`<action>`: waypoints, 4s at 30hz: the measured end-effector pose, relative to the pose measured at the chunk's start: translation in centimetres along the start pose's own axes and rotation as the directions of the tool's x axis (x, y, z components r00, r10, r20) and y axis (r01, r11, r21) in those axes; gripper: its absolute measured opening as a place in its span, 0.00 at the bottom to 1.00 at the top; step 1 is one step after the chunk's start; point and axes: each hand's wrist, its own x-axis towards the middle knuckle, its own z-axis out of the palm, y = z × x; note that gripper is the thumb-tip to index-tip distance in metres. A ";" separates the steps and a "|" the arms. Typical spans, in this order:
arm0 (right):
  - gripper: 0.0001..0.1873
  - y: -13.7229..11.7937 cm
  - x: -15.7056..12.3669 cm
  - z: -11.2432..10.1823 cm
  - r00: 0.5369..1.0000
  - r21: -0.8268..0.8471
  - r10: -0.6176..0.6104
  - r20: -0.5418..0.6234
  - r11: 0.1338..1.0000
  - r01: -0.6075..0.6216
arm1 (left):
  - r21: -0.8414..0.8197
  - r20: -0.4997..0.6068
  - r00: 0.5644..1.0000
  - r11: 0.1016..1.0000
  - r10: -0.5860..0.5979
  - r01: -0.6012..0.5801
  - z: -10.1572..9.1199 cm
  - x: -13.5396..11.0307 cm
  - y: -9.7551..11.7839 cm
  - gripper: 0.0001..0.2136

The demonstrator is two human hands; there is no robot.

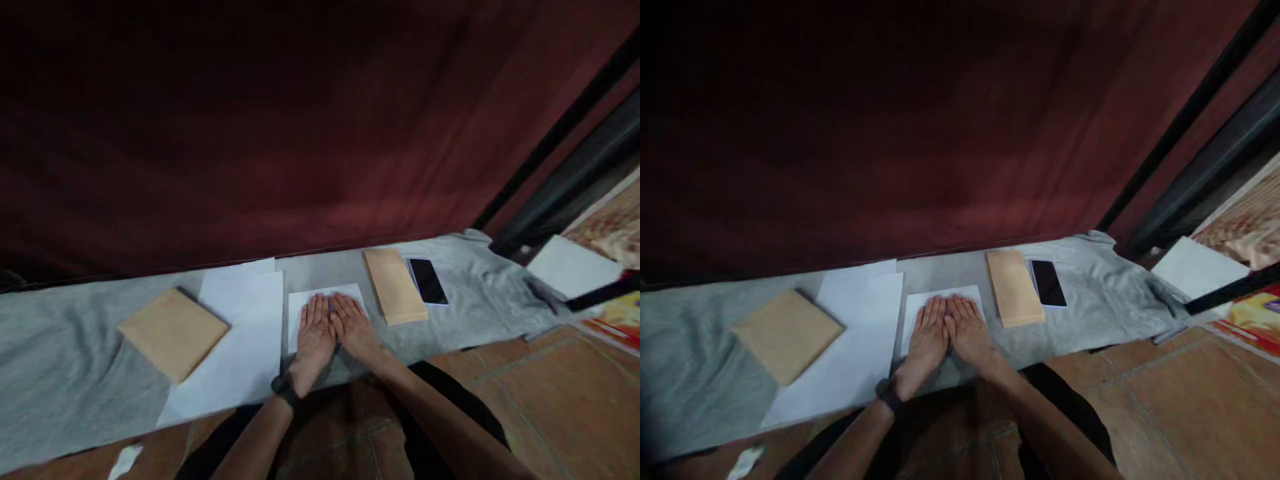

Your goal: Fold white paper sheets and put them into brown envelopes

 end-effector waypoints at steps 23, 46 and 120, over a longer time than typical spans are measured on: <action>0.32 1.7 1.2 2.3 0.975 -0.212 0.068 -0.212 0.970 -0.114 | -0.011 -0.116 0.970 0.977 -0.213 0.213 1.1 1.2 -2.4 0.28; 0.29 0.0 -1.2 1.5 0.992 -0.140 -0.057 -0.109 0.989 0.041 | 0.003 -0.135 0.965 0.974 -0.226 0.228 0.7 0.6 -2.2 0.30; 0.28 1.4 -5.2 -0.4 0.989 -0.123 -0.143 -0.040 0.983 0.137 | -0.088 -0.018 0.996 0.992 0.093 -0.094 -1.1 -4.2 -0.2 0.27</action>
